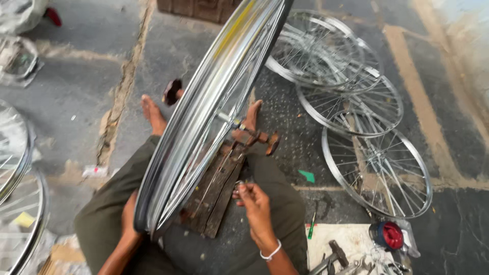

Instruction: The person sits on the floor and uses a small tool to tighten or adjust components on a bicycle wheel rim mounted on a wooden stand. The person repeatedly rotates the wheel and works along the rim, with several other wheels visible nearby.

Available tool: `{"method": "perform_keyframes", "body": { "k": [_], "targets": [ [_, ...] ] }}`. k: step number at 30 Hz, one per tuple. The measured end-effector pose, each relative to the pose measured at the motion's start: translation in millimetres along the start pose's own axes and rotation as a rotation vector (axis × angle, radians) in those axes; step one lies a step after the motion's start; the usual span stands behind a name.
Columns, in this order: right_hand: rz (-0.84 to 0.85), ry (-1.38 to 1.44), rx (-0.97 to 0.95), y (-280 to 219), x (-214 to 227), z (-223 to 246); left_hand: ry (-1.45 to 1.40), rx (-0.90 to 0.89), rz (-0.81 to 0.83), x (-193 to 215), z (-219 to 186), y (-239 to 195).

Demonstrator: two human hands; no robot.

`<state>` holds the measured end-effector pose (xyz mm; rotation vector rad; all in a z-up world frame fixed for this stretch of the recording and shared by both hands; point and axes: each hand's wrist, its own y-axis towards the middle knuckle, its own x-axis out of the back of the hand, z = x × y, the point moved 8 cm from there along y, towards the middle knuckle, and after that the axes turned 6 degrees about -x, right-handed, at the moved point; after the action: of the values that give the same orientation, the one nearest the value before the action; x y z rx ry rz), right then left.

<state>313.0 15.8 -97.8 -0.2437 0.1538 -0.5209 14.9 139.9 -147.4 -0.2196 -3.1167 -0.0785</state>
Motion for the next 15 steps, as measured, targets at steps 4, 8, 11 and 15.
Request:
{"method": "perform_keyframes", "body": {
  "k": [4, 8, 11, 15],
  "targets": [
    [0.172, -0.072, -0.079, -25, -24, -60, 0.539, 0.139, 0.232, -20, 108, 48],
    [0.172, -0.122, -0.105, -51, -26, -93, 0.773, 0.225, 0.398, -41, 158, 72],
    [0.147, -0.136, -0.19, -66, -19, -115, 0.878, 0.291, 0.516, -54, 181, 67],
    [0.177, -0.189, -0.23, -77, -31, -121, 0.9, 0.247, 0.563, -45, 186, 57]
  ]
}}
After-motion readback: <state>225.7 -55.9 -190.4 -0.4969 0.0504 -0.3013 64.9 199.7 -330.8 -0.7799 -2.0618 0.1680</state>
